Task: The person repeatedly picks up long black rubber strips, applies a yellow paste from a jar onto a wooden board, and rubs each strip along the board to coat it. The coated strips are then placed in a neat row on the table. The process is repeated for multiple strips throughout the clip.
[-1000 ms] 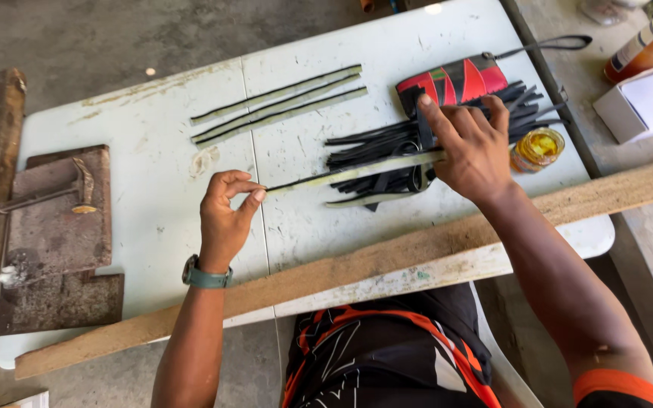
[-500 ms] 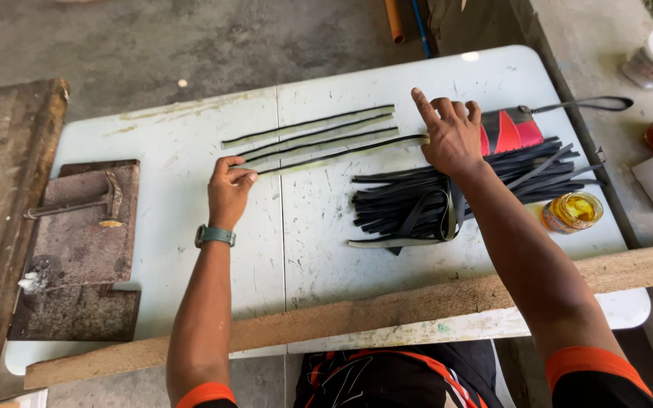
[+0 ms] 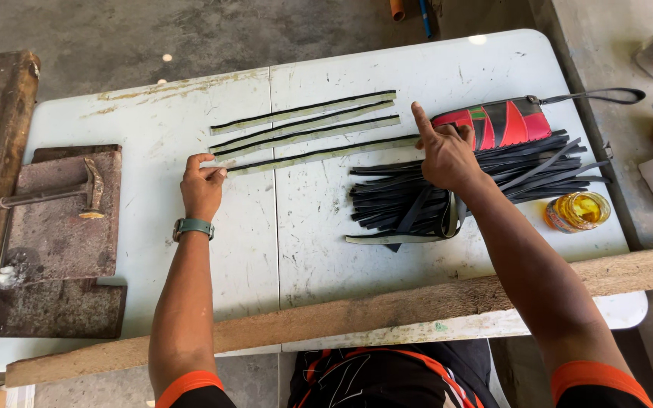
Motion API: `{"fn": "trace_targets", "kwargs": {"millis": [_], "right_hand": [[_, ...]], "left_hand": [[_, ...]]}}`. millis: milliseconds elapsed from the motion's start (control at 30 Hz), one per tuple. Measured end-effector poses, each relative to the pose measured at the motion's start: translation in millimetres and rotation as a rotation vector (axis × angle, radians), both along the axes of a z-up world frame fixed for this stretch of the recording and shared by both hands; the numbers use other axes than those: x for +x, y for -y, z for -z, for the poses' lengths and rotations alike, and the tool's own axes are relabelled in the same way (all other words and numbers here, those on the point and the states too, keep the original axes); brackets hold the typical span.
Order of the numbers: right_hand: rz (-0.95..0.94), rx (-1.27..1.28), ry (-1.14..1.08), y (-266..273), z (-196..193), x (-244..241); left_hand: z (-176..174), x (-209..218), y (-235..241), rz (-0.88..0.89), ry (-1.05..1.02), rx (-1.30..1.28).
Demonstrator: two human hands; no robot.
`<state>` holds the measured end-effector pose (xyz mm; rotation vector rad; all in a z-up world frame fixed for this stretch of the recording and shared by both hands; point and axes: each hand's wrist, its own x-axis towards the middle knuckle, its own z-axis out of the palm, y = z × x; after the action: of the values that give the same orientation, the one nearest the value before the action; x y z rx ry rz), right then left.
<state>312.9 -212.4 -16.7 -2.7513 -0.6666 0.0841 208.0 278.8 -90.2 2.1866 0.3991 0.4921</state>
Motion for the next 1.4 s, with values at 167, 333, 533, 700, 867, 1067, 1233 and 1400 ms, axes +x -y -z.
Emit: {"fn": "trace_targets", "kwargs": {"millis": [167,333,533,700,867,1067,1233,1400], "right_hand": [[-0.017,-0.014,-0.038,-12.9,8.7,8.8],[-0.001,-0.004,-0.111,-25.3,9.5,11.5],[0.012,0.012,-0.140,-25.1,6.7,10.2],[0.013,0.029,-0.144,-24.6,2.3,8.1],[0.004,0.053,-0.093,-19.6,-10.3,0.5],[0.082,0.236,0.014,18.0,-54.2,-25.8],[0.327,0.241,-0.155,37.0,-67.3,-79.0],[0.186,0.304,-0.122,36.3,-67.1,-106.9]], "left_hand": [[3.9,9.2,-14.3,-0.078,0.004,0.005],[4.0,13.5,-27.3,-0.097,-0.016,0.024],[5.9,11.4,-32.6,-0.085,-0.024,0.017],[15.1,12.9,-36.1,-0.134,-0.019,-0.070],[28.3,8.4,-46.1,-0.123,0.185,0.147],[7.3,-25.1,-17.9,-0.120,0.158,0.038],[-31.1,-35.5,58.3,0.089,0.112,-0.031],[-65.0,-33.2,158.4,0.365,0.026,-0.129]]}}
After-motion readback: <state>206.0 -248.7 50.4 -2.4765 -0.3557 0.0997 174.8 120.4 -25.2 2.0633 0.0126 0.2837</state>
